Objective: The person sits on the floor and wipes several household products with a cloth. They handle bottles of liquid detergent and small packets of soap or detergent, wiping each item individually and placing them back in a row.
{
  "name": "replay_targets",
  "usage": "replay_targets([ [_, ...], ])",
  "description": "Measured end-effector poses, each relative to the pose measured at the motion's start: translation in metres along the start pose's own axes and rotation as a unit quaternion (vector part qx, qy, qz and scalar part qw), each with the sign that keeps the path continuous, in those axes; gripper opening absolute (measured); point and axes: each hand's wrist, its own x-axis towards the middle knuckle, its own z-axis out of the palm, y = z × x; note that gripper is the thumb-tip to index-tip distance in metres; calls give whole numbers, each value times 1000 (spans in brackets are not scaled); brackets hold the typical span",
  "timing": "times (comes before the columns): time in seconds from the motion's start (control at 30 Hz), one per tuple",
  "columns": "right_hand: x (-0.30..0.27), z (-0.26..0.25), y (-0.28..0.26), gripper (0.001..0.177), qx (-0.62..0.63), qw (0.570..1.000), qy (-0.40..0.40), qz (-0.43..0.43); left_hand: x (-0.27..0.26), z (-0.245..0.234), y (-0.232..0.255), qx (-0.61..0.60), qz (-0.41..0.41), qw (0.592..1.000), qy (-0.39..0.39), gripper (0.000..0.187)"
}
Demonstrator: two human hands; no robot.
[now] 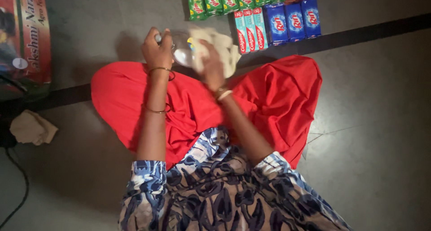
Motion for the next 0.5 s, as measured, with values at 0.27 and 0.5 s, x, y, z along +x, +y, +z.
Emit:
replay_targets([
  [0.27, -2, -45, 53, 53, 319, 943, 36, 92, -10, -11, 22, -98, 105, 985, -91, 30],
  [0.5, -14, -58, 45, 59, 635, 763, 26, 119, -20, -23, 38, -194, 123, 948, -219, 25],
])
